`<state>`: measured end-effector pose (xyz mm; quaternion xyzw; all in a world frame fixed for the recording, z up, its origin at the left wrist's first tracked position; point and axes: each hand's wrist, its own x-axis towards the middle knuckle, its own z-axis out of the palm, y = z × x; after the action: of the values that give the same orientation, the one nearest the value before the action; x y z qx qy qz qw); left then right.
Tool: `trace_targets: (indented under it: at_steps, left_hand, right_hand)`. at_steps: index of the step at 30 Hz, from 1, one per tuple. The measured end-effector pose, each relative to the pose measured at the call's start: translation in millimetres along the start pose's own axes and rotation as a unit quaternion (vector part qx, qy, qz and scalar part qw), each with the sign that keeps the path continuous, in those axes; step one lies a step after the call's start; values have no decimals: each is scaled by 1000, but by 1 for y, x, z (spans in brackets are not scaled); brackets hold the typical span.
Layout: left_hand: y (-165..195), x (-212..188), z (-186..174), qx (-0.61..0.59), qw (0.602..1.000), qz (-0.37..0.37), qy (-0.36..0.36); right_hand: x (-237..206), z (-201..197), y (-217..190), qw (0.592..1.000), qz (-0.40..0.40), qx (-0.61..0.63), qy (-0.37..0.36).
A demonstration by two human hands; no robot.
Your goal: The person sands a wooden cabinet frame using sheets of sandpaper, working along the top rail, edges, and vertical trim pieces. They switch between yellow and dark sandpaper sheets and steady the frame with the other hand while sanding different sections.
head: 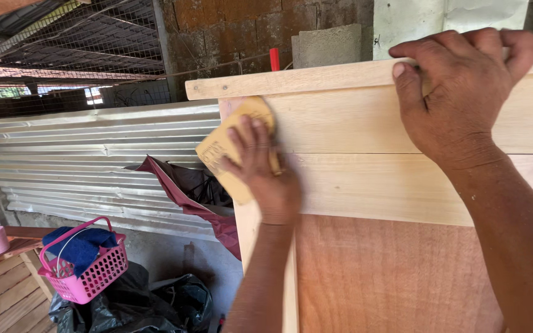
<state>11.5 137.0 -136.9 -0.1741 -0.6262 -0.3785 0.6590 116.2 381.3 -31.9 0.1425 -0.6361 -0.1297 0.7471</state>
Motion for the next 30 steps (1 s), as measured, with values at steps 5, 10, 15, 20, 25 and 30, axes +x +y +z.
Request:
trace_targets:
  at_steps: [5,10,15,20,25,30]
  left_hand:
    - [118,-37,32,-79,971,139,-176]
    - [108,-28,14,-51,945,244,-211]
    - [6,8,-27,-30,998,-60,10]
    - [72,-20,0,-39,994,88,-58]
    - [58,-19,-5,-33,935,246,-252]
    - [-27,14,-26,-84,995,-42,-36]
  right_hand:
    - [2,-4,-3,1000,3,11,-4]
    - [-2,-17,11,999,-20,19,-18]
    - [-4,-23,23,1000,-17,11,-14]
    - [-4,-19,21,1000,-11,-16,-15]
    - [-5,-19,23,1000,-11,-17,-9]
    - [-5,-16,26,999,-24,-22,-6]
